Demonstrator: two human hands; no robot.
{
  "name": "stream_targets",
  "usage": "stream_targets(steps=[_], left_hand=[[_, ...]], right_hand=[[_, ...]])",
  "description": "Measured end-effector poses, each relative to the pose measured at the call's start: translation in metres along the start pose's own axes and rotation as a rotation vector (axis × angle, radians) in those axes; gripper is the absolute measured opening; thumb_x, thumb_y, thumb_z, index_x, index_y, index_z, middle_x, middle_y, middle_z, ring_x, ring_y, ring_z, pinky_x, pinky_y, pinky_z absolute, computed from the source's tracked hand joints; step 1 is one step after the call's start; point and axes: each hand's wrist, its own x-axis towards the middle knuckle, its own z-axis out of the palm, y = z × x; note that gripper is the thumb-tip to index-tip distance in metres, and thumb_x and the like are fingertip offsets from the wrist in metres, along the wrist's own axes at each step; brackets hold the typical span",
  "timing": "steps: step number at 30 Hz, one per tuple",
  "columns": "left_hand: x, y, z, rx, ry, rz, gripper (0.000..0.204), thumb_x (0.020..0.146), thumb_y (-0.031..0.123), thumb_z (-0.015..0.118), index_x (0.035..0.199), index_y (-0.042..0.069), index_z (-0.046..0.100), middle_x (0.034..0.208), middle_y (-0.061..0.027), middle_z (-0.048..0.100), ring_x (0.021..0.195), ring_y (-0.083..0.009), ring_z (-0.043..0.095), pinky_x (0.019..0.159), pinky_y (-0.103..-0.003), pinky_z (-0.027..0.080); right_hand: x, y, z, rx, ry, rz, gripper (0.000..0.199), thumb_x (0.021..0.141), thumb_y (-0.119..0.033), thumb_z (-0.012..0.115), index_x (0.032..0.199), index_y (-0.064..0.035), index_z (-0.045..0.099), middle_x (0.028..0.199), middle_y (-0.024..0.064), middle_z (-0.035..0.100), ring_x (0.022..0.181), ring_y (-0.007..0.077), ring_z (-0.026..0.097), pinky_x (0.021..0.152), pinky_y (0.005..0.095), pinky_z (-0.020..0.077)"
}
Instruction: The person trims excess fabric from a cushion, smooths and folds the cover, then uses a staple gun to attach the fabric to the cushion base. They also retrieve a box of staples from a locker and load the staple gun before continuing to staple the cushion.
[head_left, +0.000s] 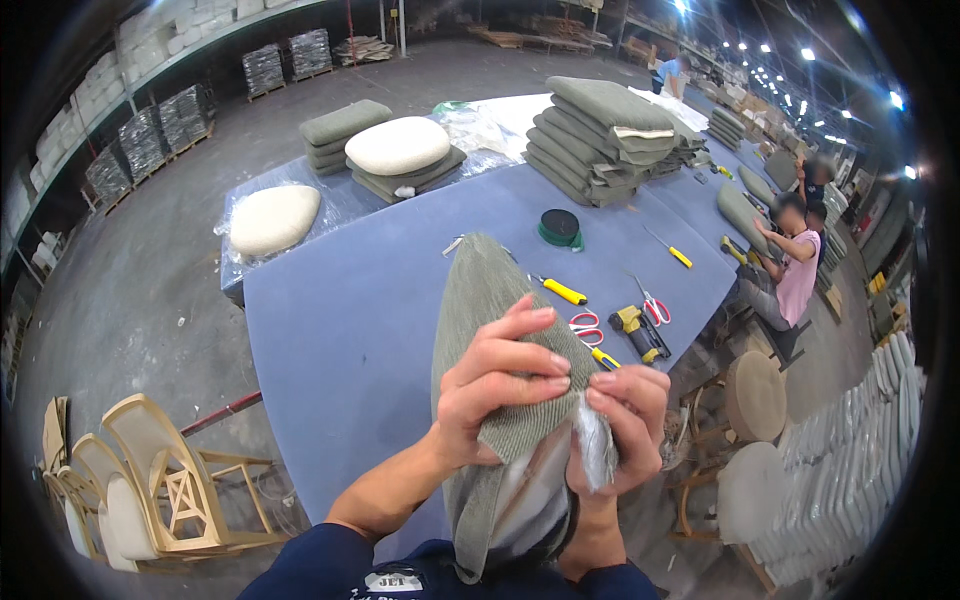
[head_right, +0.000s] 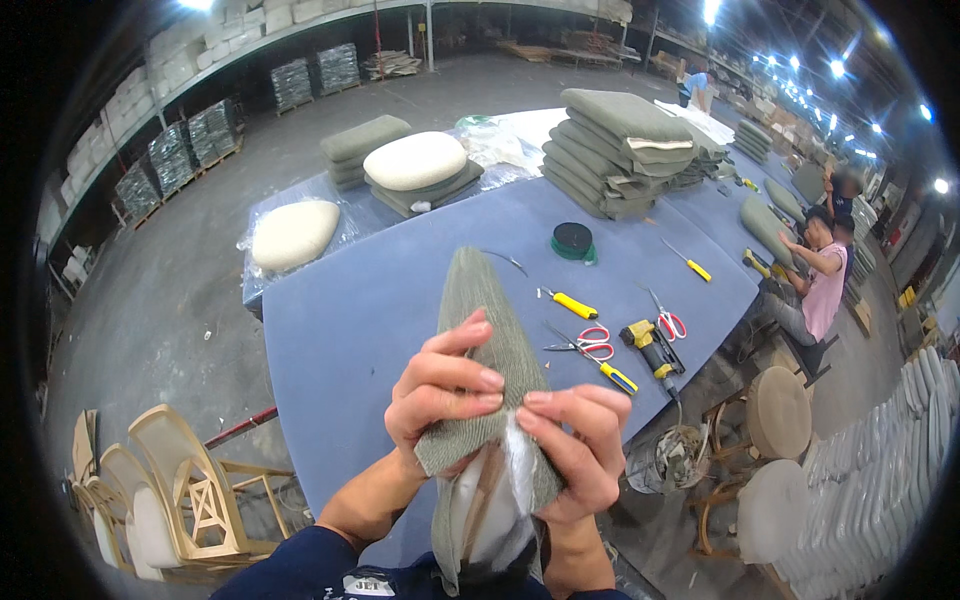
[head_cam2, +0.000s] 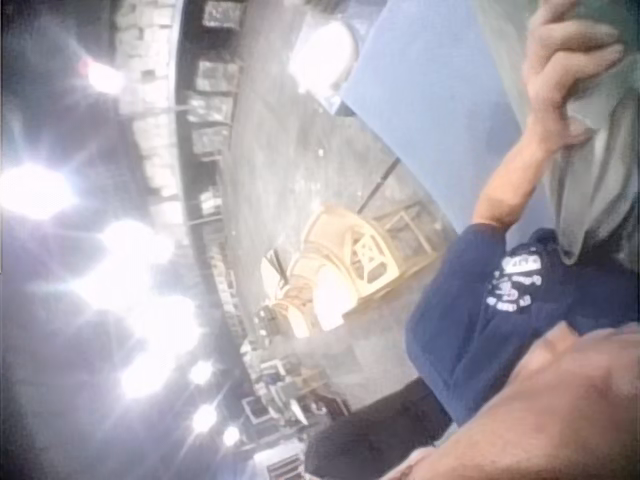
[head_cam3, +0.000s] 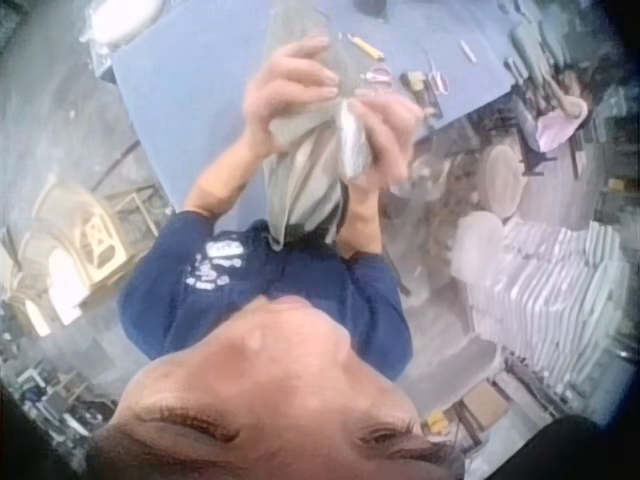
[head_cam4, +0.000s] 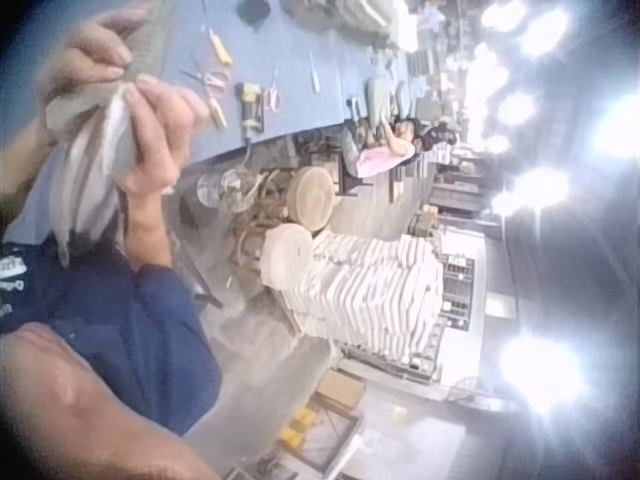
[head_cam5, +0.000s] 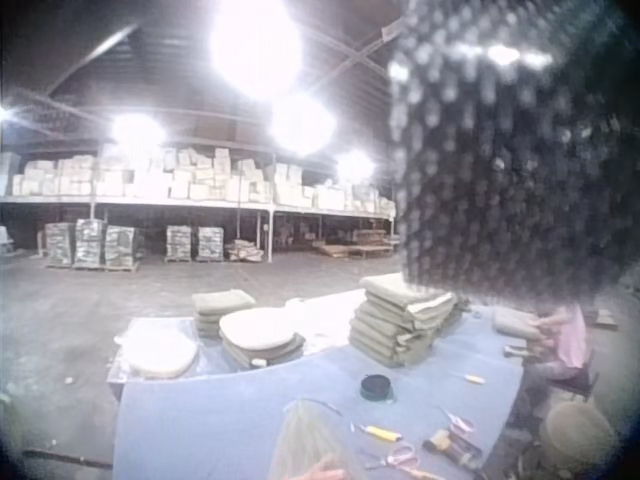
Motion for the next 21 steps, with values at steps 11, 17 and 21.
stream_targets(steps=[11, 17, 21], left_hand=[[0.005, -0.015, -0.002, -0.113, -0.064, -0.043, 0.037, 0.083, 0.017, 0.079, 0.115, 0.001, 0.071, 0.122, -0.0192, 0.069, 0.129, -0.0421, 0.063, 0.116, -0.062, 0.040], [0.021, -0.021, -0.001, -0.054, -0.047, -0.183, 0.037, 0.075, -0.005, 0.074, 0.111, -0.001, 0.068, 0.117, -0.0179, 0.067, 0.121, -0.0398, 0.066, 0.112, -0.056, 0.046], [0.021, -0.027, 0.010, -0.143, 0.029, -0.208, 0.037, 0.073, -0.010, 0.072, 0.109, -0.001, 0.066, 0.118, -0.0164, 0.067, 0.117, -0.0367, 0.068, 0.108, -0.051, 0.049]], right_hand=[[-0.003, -0.011, -0.002, 0.125, 0.024, 0.251, 0.048, 0.093, -0.045, 0.063, 0.108, -0.0002, 0.073, 0.112, 0.0157, 0.066, 0.103, 0.0327, 0.061, 0.094, 0.0424, 0.0493], [0.030, -0.003, 0.000, -0.105, -0.064, 0.410, 0.029, 0.095, -0.014, 0.064, 0.114, 0.0068, 0.070, 0.111, 0.0172, 0.068, 0.102, 0.0286, 0.064, 0.093, 0.0389, 0.0509], [0.037, -0.004, 0.009, 0.013, -0.024, 0.389, 0.025, 0.097, -0.013, 0.062, 0.110, 0.0061, 0.071, 0.108, 0.0166, 0.071, 0.100, 0.0287, 0.065, 0.093, 0.0380, 0.0501]])
